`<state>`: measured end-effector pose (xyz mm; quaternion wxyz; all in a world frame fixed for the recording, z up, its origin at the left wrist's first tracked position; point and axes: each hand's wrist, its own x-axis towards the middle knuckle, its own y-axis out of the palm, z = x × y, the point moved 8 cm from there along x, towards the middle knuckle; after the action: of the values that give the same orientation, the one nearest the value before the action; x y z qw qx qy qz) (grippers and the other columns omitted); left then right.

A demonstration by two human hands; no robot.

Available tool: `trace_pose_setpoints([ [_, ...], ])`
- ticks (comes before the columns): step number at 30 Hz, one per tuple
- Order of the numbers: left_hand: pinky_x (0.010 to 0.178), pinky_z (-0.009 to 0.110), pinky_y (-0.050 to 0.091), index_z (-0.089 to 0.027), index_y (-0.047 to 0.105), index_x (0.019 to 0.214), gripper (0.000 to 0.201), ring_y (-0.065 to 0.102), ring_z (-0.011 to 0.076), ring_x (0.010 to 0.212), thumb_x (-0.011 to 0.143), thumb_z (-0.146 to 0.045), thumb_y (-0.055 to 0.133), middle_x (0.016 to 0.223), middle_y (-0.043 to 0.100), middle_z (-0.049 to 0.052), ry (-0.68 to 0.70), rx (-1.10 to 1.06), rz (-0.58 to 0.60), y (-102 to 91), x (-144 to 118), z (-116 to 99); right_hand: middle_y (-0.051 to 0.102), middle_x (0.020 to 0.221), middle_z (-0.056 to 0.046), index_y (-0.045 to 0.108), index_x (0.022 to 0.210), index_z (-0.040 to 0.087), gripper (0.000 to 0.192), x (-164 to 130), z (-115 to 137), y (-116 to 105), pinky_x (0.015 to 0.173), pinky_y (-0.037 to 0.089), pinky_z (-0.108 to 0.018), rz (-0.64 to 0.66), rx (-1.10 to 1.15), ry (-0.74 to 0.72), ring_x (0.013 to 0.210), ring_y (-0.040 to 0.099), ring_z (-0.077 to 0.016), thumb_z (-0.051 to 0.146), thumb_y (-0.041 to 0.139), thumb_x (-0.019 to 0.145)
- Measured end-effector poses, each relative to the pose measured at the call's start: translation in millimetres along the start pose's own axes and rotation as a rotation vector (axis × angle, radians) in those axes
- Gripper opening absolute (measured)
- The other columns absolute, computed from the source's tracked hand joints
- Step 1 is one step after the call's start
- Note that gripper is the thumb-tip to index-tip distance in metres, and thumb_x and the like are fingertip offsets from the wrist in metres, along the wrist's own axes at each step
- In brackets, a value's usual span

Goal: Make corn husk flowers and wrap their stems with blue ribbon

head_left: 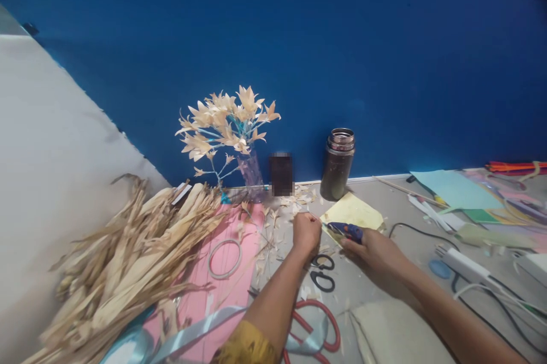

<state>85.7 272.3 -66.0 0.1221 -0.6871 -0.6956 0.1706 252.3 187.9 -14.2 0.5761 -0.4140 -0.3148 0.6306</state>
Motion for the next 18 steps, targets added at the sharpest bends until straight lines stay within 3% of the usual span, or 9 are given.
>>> trace_pose_setpoints([
  [10,0.056,0.024,0.039,-0.013,0.073,0.058,0.018,0.063,0.0184,0.062,0.065,-0.013,0.056,0.061,0.069,0.006,0.004,-0.041,-0.006,2.4,1.7,4.8,0.064,0.063,-0.006,0.059,0.065,0.019,0.042,0.2,-3.5,1.9,0.051,0.026,-0.028,-0.024,0.054,0.054,0.055,0.053,-0.0179,0.051,0.053,0.09],
  [18,0.056,0.024,0.038,-0.015,0.07,0.051,0.013,0.061,0.0184,0.06,0.059,-0.012,0.06,0.056,0.066,0.004,-0.021,-0.154,-0.032,-0.4,1.4,4.3,0.065,0.06,-0.006,0.06,0.061,0.019,0.042,4.8,-20.4,2.0,0.051,0.031,-0.027,-0.03,0.174,0.046,0.056,0.056,-0.0197,0.054,0.059,0.084],
])
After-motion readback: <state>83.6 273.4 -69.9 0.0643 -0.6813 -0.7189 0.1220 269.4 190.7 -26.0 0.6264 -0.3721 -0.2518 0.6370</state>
